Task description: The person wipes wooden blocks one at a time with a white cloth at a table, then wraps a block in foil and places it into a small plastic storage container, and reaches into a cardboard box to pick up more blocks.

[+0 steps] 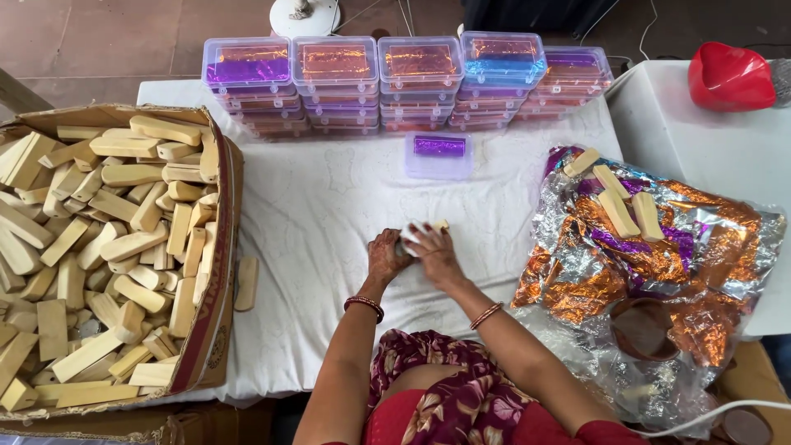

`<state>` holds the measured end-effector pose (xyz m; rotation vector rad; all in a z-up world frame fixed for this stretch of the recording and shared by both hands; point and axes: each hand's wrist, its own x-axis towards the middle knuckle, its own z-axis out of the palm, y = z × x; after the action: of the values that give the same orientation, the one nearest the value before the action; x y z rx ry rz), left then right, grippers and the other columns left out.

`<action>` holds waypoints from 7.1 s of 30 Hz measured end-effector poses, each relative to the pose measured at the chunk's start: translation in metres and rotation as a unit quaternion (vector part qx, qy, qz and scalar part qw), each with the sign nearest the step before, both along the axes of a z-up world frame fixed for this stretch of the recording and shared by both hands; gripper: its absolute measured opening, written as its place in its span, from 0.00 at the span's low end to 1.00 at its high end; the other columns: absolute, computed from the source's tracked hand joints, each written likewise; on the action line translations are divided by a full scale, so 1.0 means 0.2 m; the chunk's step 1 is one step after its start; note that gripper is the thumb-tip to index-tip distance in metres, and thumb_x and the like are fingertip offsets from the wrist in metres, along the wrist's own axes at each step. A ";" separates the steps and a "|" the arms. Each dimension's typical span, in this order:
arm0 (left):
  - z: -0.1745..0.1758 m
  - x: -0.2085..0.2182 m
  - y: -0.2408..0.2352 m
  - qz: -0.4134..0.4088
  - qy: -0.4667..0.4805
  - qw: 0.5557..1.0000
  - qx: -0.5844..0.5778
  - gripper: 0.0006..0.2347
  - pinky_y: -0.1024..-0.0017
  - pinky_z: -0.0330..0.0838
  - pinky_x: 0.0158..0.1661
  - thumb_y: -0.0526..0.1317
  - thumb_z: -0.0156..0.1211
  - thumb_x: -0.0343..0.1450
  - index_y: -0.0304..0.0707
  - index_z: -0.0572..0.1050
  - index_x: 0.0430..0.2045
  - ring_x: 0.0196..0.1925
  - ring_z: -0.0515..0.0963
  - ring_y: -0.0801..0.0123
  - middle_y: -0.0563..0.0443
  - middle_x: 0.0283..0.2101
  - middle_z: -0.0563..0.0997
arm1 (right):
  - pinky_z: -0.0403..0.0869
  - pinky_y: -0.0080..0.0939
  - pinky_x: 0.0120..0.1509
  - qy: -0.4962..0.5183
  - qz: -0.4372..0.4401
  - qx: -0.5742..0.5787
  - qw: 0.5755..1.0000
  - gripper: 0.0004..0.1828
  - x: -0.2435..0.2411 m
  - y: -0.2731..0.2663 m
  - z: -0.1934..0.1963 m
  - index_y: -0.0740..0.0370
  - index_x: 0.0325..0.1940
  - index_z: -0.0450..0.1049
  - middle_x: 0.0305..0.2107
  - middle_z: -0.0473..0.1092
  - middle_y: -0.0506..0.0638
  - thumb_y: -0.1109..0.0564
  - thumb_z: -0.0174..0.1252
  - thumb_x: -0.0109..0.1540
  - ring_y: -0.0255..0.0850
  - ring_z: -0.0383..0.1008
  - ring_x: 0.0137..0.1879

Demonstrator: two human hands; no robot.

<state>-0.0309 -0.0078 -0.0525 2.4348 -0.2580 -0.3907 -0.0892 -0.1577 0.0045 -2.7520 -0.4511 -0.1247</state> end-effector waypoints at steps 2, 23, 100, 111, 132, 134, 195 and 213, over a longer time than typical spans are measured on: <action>0.00 -0.01 0.00 -0.001 -0.003 1.000 -0.011 0.32 0.59 0.57 0.65 0.51 0.77 0.59 0.49 0.71 0.57 0.62 0.70 0.63 0.54 0.57 0.73 | 0.47 0.54 0.80 0.009 -0.030 0.002 1.000 0.32 0.01 -0.12 -0.02 0.50 0.59 0.78 0.72 0.56 0.46 0.75 0.39 0.63 0.48 0.48 0.78; 0.04 -0.02 0.01 0.002 -0.004 0.999 -0.038 0.29 0.59 0.57 0.64 0.47 0.77 0.57 0.50 0.74 0.53 0.60 0.71 0.62 0.55 0.54 0.75 | 0.44 0.56 0.82 0.065 -0.073 -0.047 0.994 0.26 0.07 -0.33 -0.19 0.45 0.71 0.64 0.76 0.45 0.44 0.61 0.46 0.68 0.46 0.39 0.81; 0.03 0.00 0.02 -0.018 0.024 0.999 -0.012 0.28 0.59 0.56 0.65 0.48 0.76 0.60 0.48 0.72 0.55 0.61 0.70 0.61 0.51 0.54 0.74 | 0.56 0.53 0.80 0.083 -0.100 -0.078 0.988 0.26 0.14 -0.23 -0.09 0.51 0.70 0.63 0.72 0.54 0.51 0.40 0.41 0.71 0.49 0.53 0.75; -0.65 0.13 -0.03 -0.028 -0.181 0.980 0.083 0.40 0.51 0.55 0.61 0.45 0.79 0.53 0.20 0.65 0.55 0.68 0.65 0.45 0.30 0.62 0.68 | 0.47 0.61 0.78 -0.097 -0.018 -0.012 0.995 0.22 0.11 0.07 -0.18 0.52 0.66 0.69 0.69 0.59 0.51 0.49 0.46 0.68 0.50 0.52 0.76; 0.13 -0.01 0.01 0.004 0.040 0.999 -0.014 0.27 0.58 0.58 0.65 0.49 0.72 0.60 0.50 0.73 0.54 0.60 0.71 0.60 0.52 0.55 0.74 | 0.57 0.57 0.76 -0.153 -0.034 0.034 0.987 0.18 0.15 -0.08 -0.19 0.55 0.60 0.71 0.64 0.65 0.51 0.57 0.48 0.66 0.49 0.59 0.73; -0.20 0.05 0.00 -0.011 0.007 1.000 0.024 0.24 0.58 0.59 0.64 0.49 0.71 0.64 0.43 0.73 0.53 0.61 0.71 0.58 0.47 0.56 0.74 | 0.51 0.61 0.77 -0.125 -0.010 -0.003 0.992 0.18 0.12 0.03 -0.14 0.55 0.61 0.71 0.67 0.62 0.53 0.55 0.47 0.68 0.48 0.56 0.74; -0.05 0.02 -0.14 0.038 0.350 0.698 -0.624 0.23 0.58 0.80 0.53 0.48 0.44 0.78 0.37 0.60 0.68 0.55 0.80 0.53 0.39 0.59 0.75 | 0.76 0.48 0.75 -0.167 -0.192 0.231 0.939 0.09 0.34 -0.33 -0.12 0.55 0.55 0.71 0.72 0.58 0.52 0.55 0.51 0.72 0.49 0.68 0.74; 0.31 -0.01 -0.28 -0.046 -0.286 0.957 -0.007 0.22 0.50 0.69 0.54 0.44 0.50 0.76 0.49 0.65 0.68 0.55 0.74 0.44 0.35 0.62 0.70 | 0.46 0.70 0.76 -0.099 -0.257 0.066 0.959 0.38 -0.16 -0.41 0.07 0.55 0.75 0.58 0.77 0.40 0.65 0.51 0.62 0.62 0.62 0.43 0.80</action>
<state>-0.0330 -0.0640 0.0098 2.4768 -0.6183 0.2899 -0.1221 -0.2402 0.0189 -2.6674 0.2314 -0.5403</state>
